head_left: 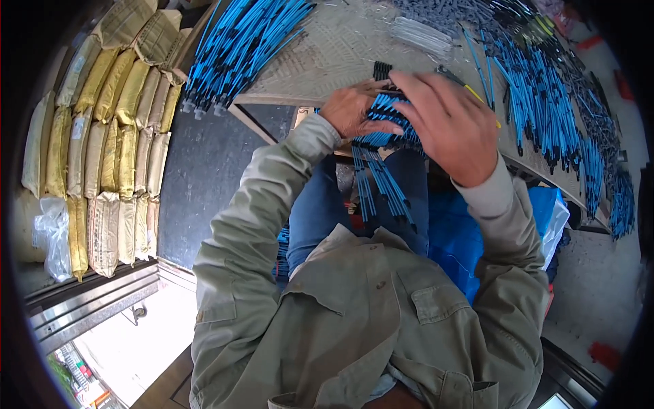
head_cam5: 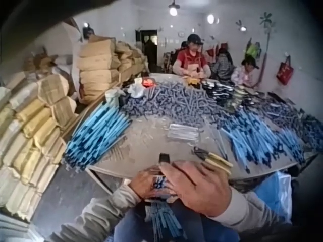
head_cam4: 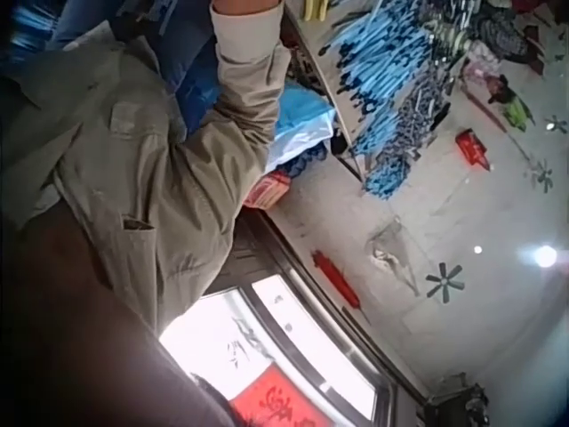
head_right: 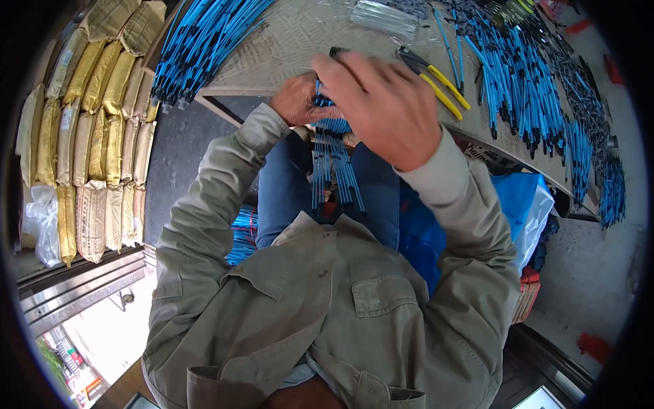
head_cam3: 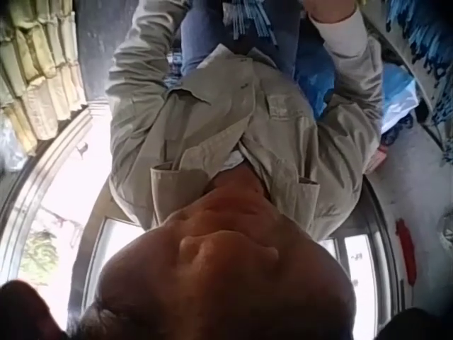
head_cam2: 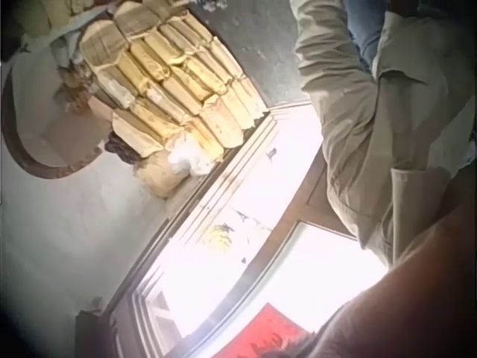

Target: The person assembles bundles of wires into a cylindrical mechanical housing using pliers.

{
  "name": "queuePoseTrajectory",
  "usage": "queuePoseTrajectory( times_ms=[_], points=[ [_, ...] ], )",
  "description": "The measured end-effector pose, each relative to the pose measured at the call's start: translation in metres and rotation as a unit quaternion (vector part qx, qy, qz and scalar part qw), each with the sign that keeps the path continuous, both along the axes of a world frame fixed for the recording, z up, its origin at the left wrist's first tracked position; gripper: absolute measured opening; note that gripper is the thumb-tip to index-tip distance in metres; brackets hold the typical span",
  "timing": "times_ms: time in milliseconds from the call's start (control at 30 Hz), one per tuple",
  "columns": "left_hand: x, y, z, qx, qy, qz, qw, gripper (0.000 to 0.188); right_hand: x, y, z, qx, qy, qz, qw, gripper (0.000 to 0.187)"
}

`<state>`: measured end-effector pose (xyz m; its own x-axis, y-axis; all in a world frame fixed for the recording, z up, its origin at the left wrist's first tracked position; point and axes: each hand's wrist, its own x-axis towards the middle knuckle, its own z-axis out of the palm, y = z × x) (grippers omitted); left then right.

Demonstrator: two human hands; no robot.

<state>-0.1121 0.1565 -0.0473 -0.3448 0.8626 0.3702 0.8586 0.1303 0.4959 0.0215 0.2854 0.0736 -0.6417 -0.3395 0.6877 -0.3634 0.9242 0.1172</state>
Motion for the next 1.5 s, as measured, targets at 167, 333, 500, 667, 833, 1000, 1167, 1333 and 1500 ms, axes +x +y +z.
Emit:
queuePoseTrajectory(
  times_ms=[167,333,500,667,833,1000,1167,1333,1500],
  points=[
    [-0.010,0.016,0.000,0.080,0.068,-0.044,0.993,0.064,0.031,0.038,-0.053,-0.507,0.059,0.061,0.858,0.042],
    [-0.001,0.016,0.008,0.076,-0.038,-0.046,0.995,0.066,-0.012,0.037,-0.083,-0.507,-0.258,0.195,0.799,0.071],
    [0.005,-0.006,-0.006,0.068,0.014,-0.058,0.996,0.059,-0.031,0.006,-0.105,-0.524,-0.294,0.244,0.761,0.051],
    [-0.004,-0.010,-0.020,0.006,-0.020,-0.034,0.999,0.057,-0.032,-0.003,-0.097,-0.669,-0.262,0.254,0.648,0.030],
    [0.014,0.015,0.038,0.090,-0.276,-0.124,0.949,0.053,-0.019,0.013,-0.050,-0.590,-0.147,0.224,0.762,0.018],
    [0.075,0.050,0.060,0.129,-0.417,-0.219,0.873,0.035,0.035,0.031,-0.008,-0.650,-0.204,0.248,0.689,0.021],
    [0.137,0.040,-0.058,0.045,-0.598,-0.128,0.790,0.026,0.069,0.030,-0.097,-0.777,-0.255,0.146,0.557,0.028],
    [0.165,0.012,-0.096,0.016,-0.604,-0.061,0.795,0.028,0.082,0.022,-0.142,-0.813,-0.323,0.110,0.471,0.030],
    [0.081,-0.012,-0.023,-0.050,-0.650,-0.005,0.758,0.029,0.081,0.028,-0.154,-0.821,-0.332,0.104,0.452,0.029]
  ],
)
